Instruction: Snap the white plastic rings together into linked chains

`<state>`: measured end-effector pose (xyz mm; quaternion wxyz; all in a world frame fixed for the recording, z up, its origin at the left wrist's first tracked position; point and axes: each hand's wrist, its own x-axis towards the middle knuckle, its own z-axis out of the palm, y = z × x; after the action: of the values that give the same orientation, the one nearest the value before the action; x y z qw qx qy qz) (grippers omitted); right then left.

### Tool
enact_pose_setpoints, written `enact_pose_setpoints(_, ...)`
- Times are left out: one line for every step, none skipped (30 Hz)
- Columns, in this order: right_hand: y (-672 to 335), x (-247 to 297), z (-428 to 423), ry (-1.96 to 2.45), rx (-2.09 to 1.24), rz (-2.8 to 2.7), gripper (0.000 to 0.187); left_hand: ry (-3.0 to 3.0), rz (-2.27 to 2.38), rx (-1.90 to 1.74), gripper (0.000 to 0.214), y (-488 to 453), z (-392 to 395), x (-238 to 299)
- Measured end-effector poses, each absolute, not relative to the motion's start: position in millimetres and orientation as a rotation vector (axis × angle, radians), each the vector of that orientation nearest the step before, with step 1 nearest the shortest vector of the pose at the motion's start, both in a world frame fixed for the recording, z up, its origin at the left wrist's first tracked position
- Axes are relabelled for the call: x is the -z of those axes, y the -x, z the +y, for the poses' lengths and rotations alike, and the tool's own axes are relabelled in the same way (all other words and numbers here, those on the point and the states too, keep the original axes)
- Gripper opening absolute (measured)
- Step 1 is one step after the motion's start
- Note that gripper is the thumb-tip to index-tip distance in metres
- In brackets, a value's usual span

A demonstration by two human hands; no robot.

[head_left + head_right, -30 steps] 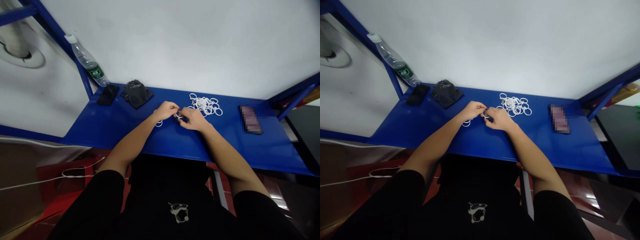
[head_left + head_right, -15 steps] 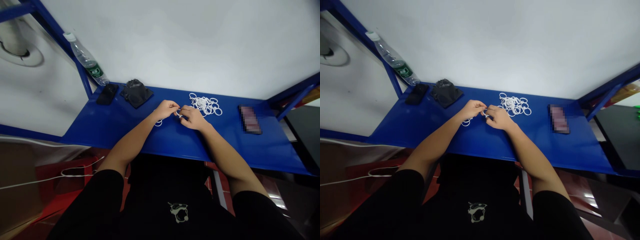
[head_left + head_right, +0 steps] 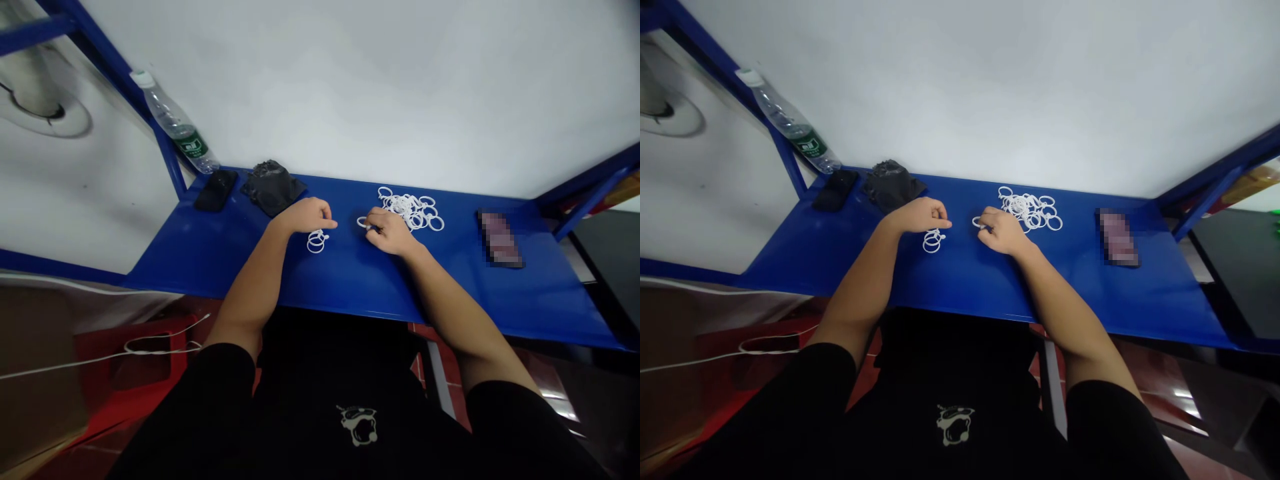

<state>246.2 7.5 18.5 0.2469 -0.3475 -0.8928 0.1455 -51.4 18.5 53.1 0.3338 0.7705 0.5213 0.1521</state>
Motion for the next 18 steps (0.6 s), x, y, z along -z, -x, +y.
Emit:
enact_pose_setpoints(-246,-18,8,0.946,-0.402,-2.441,0.012,-2.014,1.385,-0.302,0.027,58,20,-55)
enact_pose_setpoints(-245,-18,8,0.944,-0.402,-2.448,0.012,-2.015,1.405,-0.202,0.035,64,21,-56)
enact_pose_setpoints(-245,-18,8,0.944,-0.399,-2.454,0.013,-2.016,1.428,-0.136,0.041,69,23,-57)
enact_pose_setpoints(-245,-18,8,0.948,-0.394,-2.458,0.013,-2.011,1.447,-0.085,0.044,73,24,-57)
enact_pose_setpoints(-244,-17,9,0.956,-0.390,-2.460,0.014,-2.009,1.462,-0.053,0.048,75,25,-56)
enact_pose_setpoints(-244,-17,9,0.969,-0.387,-2.461,0.014,-2.010,1.471,-0.032,0.051,77,26,-55)
enact_pose_setpoints(-245,-16,10,0.984,-0.386,-2.463,0.015,-2.013,1.476,-0.026,0.052,76,26,-53)
enact_pose_setpoints(-245,-16,11,1.001,-0.386,-2.465,0.015,-2.018,1.484,-0.037,0.051,75,26,-51)
enact_pose_setpoints(-245,-15,11,1.018,-0.386,-2.469,0.016,-2.022,1.488,-0.058,0.049,72,26,-48)
enact_pose_setpoints(-245,-15,12,1.032,-0.385,-2.476,0.016,-2.025,1.500,-0.109,0.045,68,25,-45)
enact_pose_setpoints(-245,-14,12,1.042,-0.385,-2.484,0.016,-2.024,1.532,-0.185,0.040,63,25,-42)
enact_pose_setpoints(-245,-14,13,1.050,-0.383,-2.491,0.017,-2.024,1.541,-0.230,0.035,58,24,-39)
enact_pose_setpoints(-245,-14,13,1.055,-0.378,-2.497,0.017,-2.025,1.559,-0.264,0.032,52,22,-37)
enact_pose_setpoints(-245,-14,13,1.058,-0.372,-2.503,0.017,-2.031,1.567,-0.291,0.030,46,21,-35)
enact_pose_setpoints(-245,-14,13,1.059,-0.367,-2.509,0.017,-2.036,1.574,-0.305,0.029,41,20,-33)
enact_pose_setpoints(-244,-14,12,1.060,-0.363,-2.517,0.017,-2.048,1.574,-0.315,0.028,35,18,-32)
enact_pose_setpoints(-244,-14,12,1.064,-0.360,-2.526,0.018,-2.065,1.573,-0.322,0.028,30,17,-31)
enact_pose_setpoints(-244,-14,12,1.068,-0.360,-2.538,0.018,-2.080,1.570,-0.322,0.028,25,15,-31)
